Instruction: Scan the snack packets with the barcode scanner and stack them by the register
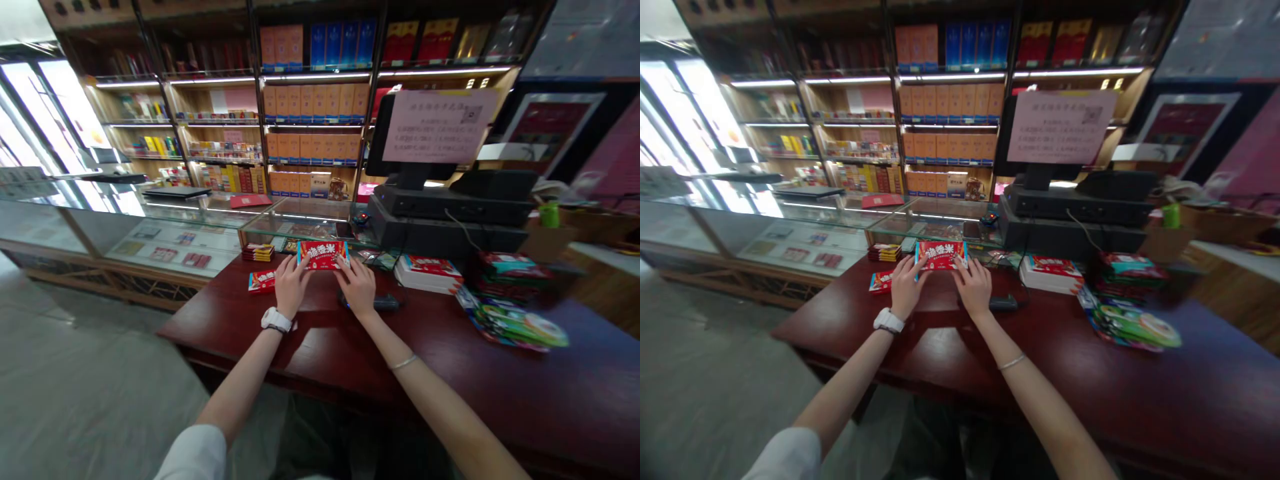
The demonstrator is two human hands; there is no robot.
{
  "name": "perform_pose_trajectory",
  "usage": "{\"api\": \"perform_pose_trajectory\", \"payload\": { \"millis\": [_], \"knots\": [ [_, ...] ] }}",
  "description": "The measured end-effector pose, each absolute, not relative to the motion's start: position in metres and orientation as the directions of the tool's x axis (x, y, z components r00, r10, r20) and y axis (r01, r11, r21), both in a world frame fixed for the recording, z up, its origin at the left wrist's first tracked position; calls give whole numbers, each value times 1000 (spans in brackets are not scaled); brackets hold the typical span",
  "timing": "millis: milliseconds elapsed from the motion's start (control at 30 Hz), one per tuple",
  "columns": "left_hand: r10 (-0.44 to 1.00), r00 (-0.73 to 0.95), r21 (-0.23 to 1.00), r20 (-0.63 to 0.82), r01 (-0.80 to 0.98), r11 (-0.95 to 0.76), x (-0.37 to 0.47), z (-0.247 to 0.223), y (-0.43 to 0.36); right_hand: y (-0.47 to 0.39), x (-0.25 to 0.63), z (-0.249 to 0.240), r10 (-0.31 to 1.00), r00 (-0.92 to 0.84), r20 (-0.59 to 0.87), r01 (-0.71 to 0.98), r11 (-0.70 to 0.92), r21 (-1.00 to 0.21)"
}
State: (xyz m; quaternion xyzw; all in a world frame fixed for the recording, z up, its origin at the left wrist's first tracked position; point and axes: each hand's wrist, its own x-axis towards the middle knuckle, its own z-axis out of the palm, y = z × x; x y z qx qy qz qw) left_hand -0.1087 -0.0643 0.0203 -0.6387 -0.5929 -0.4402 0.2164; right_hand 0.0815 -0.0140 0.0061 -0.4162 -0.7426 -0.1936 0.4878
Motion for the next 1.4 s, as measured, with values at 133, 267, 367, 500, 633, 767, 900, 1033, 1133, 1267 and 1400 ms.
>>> {"api": "perform_pose_trajectory", "payload": {
  "millis": [133, 267, 367, 500, 633, 767, 900, 1033, 1133, 1267, 1400],
  "knots": [
    [581, -44, 214, 813, 950, -228, -79, 25, -48, -2, 112, 7, 373, -137, 918, 848, 523, -86],
    [574, -6, 189, 819, 947, -260, -51, 26, -32, 5, 141, 9, 363, -113, 925, 874, 479, -81],
    [546, 14, 163, 838, 947, -276, -31, 28, -21, 9, 162, 10, 364, -90, 927, 883, 460, -94],
    [516, 52, 145, 855, 931, -334, -8, 28, -4, 16, 188, 9, 349, -59, 935, 896, 432, -105],
    [510, 87, 166, 856, 887, -431, 8, 23, 10, 19, 209, 3, 357, -31, 933, 901, 414, -129],
    [509, 116, 165, 853, 865, -475, 13, 18, 12, 17, 217, -4, 377, 2, 926, 895, 413, -170],
    [525, 127, 163, 841, 867, -470, 9, 18, 4, 12, 215, -3, 379, -1, 926, 894, 416, -169],
    [542, 105, 183, 834, 873, -452, 7, 20, -4, 9, 211, -1, 395, 8, 919, 873, 444, -199],
    [539, 71, 208, 839, 875, -438, 7, 19, -6, 8, 211, 0, 381, 14, 924, 848, 485, -213],
    [524, 64, 213, 849, 866, -452, 6, 20, -5, 13, 213, 0, 387, 50, 921, 784, 556, -276],
    [474, 157, 138, 866, 837, -530, 2, 21, -5, 19, 216, -2, 440, 89, 894, 758, 552, -348]
  ]
}}
